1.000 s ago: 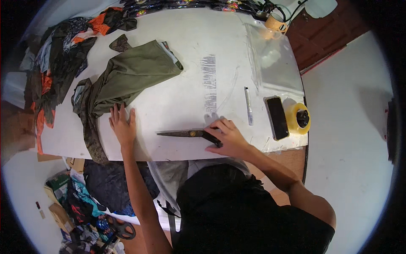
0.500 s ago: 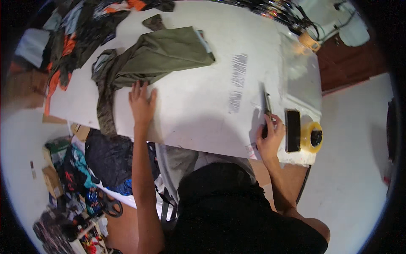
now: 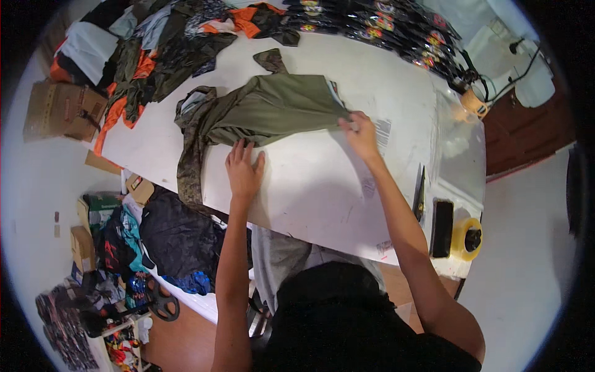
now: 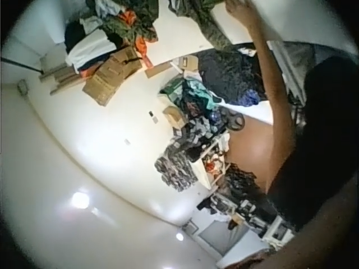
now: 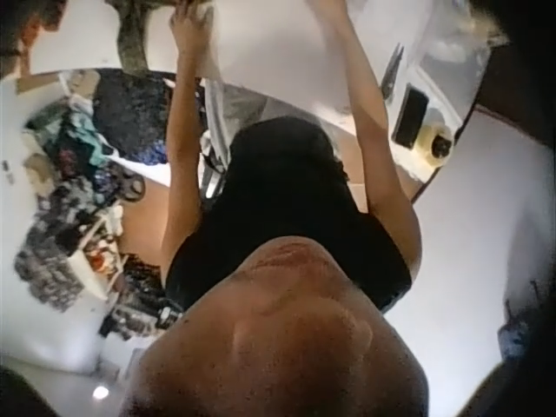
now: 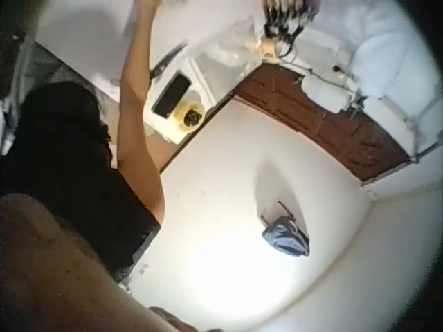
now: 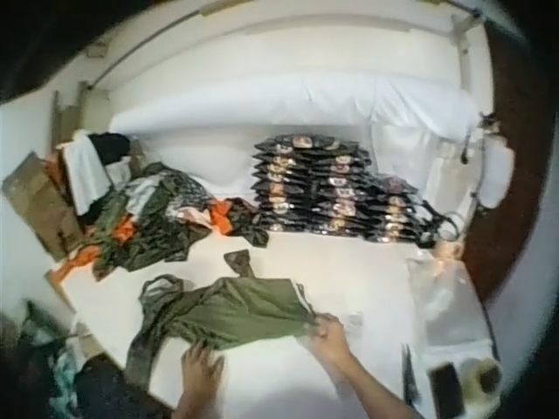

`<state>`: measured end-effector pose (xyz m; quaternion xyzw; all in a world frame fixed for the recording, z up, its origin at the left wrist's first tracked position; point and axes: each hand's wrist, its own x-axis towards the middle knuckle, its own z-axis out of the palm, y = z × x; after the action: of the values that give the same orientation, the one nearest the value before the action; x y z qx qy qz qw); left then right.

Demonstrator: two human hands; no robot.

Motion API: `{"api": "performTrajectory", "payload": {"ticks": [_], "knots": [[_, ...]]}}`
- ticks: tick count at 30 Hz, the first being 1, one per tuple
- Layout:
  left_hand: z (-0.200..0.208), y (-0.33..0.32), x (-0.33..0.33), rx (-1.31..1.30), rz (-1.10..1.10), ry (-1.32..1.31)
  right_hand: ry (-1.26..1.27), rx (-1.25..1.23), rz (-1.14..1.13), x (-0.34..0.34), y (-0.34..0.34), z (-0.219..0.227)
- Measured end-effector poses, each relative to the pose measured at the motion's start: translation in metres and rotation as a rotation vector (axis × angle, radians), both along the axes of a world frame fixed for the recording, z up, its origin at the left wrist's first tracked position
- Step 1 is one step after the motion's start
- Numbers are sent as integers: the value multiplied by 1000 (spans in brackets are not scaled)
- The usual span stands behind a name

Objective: Cutting and folding a camouflage shirt on a table.

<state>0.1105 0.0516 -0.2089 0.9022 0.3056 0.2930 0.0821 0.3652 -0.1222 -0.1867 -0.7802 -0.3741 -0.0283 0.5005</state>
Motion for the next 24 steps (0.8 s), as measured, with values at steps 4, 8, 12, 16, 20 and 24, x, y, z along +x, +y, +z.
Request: {"api": "performTrajectory", "payload": {"ticks": [4,8,12,16,20,24], "knots": [[5,-4,-6,-80,80,-39,530,49,66,2,-20,73],[5,-6,-4,36,206,-11,731,270,96,25,-27,90],[0,0,-11,45,276,17,644,-213,73,12,-37,54],[-2,2,-6,5,255,-44,638,-168,259,-34,-84,28],[-2,3,-5,-34,272,-22,582,-101,284,-53,-108,27],[-6,1,-10,-83,285,-80,382,-144,357,-52,-110,50]]}}
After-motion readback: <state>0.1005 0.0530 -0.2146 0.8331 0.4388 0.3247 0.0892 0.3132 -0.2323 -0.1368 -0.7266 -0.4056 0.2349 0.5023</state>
